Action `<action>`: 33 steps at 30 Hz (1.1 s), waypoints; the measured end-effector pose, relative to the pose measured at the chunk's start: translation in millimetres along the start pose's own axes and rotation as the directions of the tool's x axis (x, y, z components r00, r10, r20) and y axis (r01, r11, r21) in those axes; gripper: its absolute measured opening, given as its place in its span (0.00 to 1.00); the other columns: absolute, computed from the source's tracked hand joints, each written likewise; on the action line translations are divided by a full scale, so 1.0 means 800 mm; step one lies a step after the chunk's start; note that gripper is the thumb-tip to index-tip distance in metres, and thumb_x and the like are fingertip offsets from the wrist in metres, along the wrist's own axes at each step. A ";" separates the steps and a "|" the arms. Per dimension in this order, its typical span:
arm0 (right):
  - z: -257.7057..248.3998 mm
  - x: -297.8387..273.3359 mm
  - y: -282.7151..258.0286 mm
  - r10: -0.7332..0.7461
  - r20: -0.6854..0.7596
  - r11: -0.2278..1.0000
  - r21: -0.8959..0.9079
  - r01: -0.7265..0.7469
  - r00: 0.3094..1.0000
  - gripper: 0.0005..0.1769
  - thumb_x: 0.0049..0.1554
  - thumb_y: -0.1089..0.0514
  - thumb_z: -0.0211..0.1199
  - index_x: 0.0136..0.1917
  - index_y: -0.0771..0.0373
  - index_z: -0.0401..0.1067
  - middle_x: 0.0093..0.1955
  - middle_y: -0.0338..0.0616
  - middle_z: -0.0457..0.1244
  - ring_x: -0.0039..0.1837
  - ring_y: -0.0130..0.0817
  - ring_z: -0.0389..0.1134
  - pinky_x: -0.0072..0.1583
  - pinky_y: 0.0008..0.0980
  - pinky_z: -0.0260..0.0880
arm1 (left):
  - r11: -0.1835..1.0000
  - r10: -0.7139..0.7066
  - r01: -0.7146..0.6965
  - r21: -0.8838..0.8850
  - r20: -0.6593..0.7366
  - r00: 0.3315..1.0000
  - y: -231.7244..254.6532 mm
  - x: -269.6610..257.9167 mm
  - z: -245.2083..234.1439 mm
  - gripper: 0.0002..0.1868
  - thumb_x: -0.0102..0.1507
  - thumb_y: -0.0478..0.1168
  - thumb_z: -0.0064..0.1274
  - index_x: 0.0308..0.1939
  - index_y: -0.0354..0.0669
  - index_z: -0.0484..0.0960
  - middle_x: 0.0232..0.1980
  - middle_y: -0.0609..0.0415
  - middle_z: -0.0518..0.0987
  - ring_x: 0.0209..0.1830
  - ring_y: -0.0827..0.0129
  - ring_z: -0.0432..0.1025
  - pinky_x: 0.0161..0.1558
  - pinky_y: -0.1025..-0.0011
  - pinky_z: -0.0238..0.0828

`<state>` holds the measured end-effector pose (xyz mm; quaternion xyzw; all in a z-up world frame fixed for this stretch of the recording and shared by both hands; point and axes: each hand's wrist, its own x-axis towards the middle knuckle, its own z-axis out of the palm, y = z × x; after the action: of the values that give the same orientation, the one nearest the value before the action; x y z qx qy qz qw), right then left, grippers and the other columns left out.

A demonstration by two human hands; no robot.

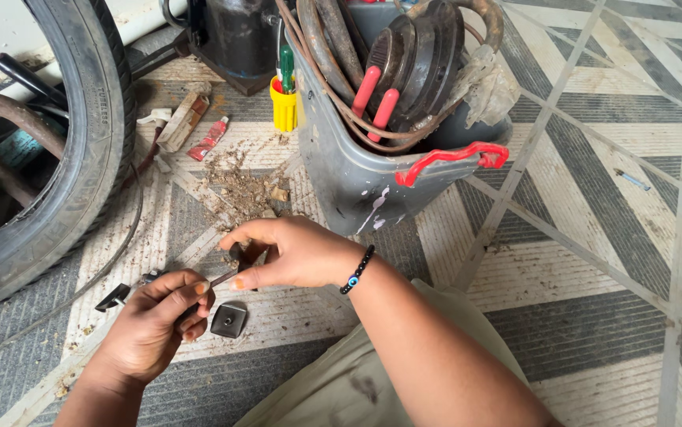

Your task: The person sits on the floor and assembles small black mechanical components, likely brake caliper parts. They pick up individual pieces, fit them together, and occasionally place them on the floor before picking them up again to continue the assembly process.

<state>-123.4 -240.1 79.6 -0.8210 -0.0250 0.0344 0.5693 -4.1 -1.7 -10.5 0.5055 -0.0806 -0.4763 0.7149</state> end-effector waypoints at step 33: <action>0.048 0.011 0.043 0.397 0.123 0.917 -0.010 -0.398 0.910 0.41 0.48 0.44 0.74 0.69 0.64 0.68 0.48 0.46 0.68 0.38 0.28 0.68 0.39 0.28 0.69 | 0.974 -0.180 0.181 0.133 -0.017 0.984 -0.043 -0.023 -0.020 0.09 0.64 0.42 0.53 0.41 0.40 0.79 0.31 0.55 0.75 0.27 0.72 0.63 0.27 0.72 0.58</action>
<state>-118.0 -215.5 33.7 -0.8010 0.1079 0.1999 0.5539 -24.7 21.2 -38.9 0.5588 -0.0645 -0.5314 0.6333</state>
